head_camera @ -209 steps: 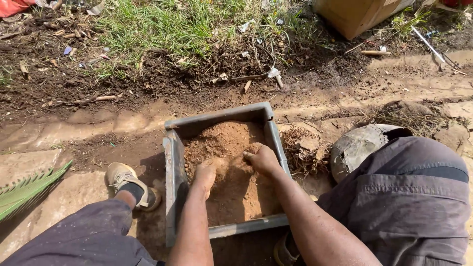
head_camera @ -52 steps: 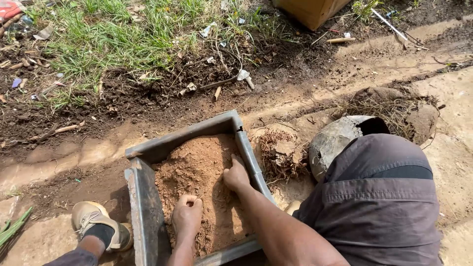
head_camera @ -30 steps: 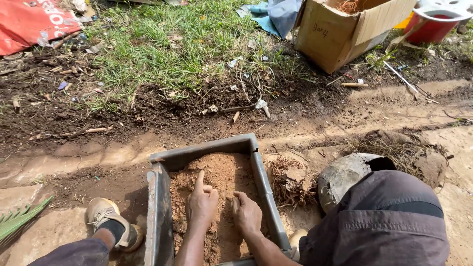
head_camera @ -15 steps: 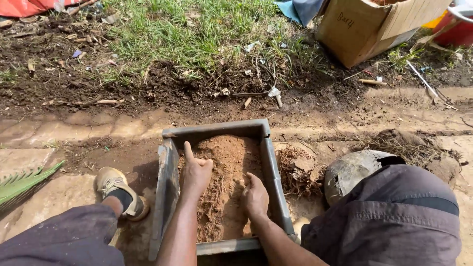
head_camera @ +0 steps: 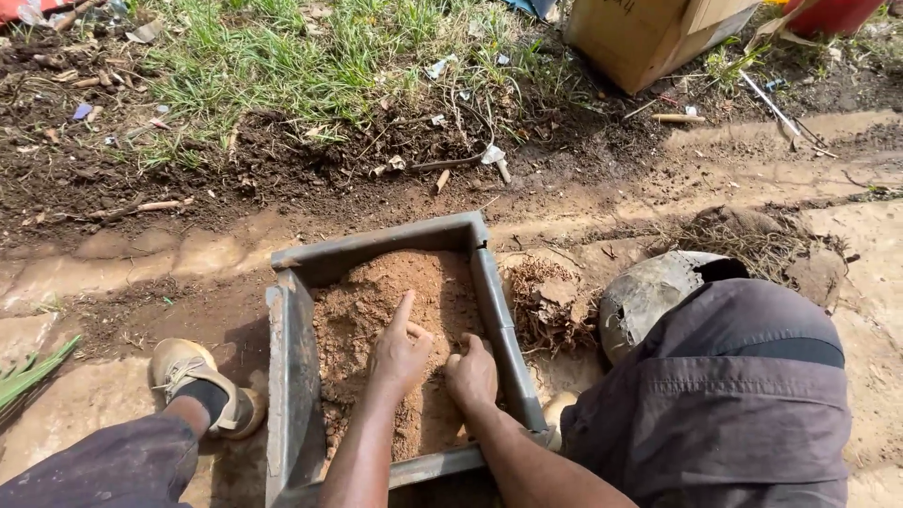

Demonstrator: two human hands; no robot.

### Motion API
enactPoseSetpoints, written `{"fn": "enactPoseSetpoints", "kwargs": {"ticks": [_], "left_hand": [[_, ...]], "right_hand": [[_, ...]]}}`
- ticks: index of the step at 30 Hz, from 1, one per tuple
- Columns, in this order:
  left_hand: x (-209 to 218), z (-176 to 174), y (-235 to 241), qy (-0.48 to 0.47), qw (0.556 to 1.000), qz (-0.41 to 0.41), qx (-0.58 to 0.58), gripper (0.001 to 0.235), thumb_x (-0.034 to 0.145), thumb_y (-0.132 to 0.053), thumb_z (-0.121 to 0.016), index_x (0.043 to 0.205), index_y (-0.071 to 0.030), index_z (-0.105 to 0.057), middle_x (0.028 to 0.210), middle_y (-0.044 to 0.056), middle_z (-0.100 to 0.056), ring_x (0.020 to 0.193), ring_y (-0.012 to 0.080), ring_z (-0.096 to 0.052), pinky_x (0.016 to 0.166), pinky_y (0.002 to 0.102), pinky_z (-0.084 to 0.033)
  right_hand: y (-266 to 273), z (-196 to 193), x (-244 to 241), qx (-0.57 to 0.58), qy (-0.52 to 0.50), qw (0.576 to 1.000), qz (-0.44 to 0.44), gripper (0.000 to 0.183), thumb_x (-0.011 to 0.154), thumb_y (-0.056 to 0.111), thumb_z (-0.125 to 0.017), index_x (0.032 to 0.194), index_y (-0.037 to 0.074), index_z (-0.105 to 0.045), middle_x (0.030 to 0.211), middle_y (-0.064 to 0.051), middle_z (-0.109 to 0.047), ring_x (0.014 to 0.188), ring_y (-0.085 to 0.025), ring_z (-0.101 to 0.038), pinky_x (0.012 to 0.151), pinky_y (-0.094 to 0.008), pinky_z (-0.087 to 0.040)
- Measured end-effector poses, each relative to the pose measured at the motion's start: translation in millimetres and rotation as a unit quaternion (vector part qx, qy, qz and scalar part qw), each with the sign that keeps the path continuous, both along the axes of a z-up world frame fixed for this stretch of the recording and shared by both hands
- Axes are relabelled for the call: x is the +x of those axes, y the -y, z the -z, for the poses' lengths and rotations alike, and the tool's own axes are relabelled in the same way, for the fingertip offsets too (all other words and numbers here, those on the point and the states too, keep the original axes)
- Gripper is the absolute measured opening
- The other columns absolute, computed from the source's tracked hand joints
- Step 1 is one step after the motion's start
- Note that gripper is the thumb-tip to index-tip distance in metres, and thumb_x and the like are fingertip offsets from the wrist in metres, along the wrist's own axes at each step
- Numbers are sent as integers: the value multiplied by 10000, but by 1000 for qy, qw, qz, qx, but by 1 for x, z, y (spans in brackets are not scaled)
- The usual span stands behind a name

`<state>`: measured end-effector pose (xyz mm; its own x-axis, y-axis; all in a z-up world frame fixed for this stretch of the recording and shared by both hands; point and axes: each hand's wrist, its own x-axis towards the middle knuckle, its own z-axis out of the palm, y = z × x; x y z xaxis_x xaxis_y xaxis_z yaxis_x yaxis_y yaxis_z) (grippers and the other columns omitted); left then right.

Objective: Breaking up clumps of dry soil by hand in a plastic container

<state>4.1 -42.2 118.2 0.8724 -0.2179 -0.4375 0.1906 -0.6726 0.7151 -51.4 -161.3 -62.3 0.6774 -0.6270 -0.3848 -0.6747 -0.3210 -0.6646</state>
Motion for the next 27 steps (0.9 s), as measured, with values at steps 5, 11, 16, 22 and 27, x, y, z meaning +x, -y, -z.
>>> {"fn": "enactPoseSetpoints", "kwargs": {"ticks": [5,11,16,22,27], "left_hand": [[3,-20,4,43,998,-33,-18,787,1036,-95,-499,1745,-185,-169,1450,288,-590,741,195,-627,574,262,-499],[14,8,-35,10,992,-121,26,744,1029,-94,-518,1723,-171,-261,1470,315,-584,658,166,-585,517,260,-484],[16,175,-52,-33,989,-103,96,512,914,-262,-669,1421,-192,-654,1314,159,-737,904,218,-689,726,346,-525],[-7,116,-29,-17,990,-127,63,318,901,-230,-605,1127,-236,-829,1237,94,-800,1259,324,-712,1064,449,-552],[-8,105,-28,-13,995,-76,60,373,918,-180,-620,1240,-181,-808,1331,144,-770,1316,366,-682,1135,494,-536]], "right_hand": [[-3,8,1,-7,28,1000,-12,407,906,244,-560,1284,252,-707,1065,-182,-809,1131,-371,-752,1015,-493,-600],[-9,-19,4,-18,46,999,13,319,945,346,-573,1195,236,-739,1051,-159,-813,1112,-352,-755,1008,-495,-585],[-15,-6,8,-54,117,991,-15,256,918,214,-626,1103,229,-802,1020,-153,-791,1071,-362,-748,952,-491,-599],[-11,-3,28,21,146,989,-15,225,921,278,-677,1086,241,-826,1052,-111,-783,1111,-324,-738,961,-462,-593],[-22,-20,30,118,119,985,-48,330,866,473,-823,1101,243,-852,1020,-82,-818,1066,-289,-768,911,-463,-598]]}}
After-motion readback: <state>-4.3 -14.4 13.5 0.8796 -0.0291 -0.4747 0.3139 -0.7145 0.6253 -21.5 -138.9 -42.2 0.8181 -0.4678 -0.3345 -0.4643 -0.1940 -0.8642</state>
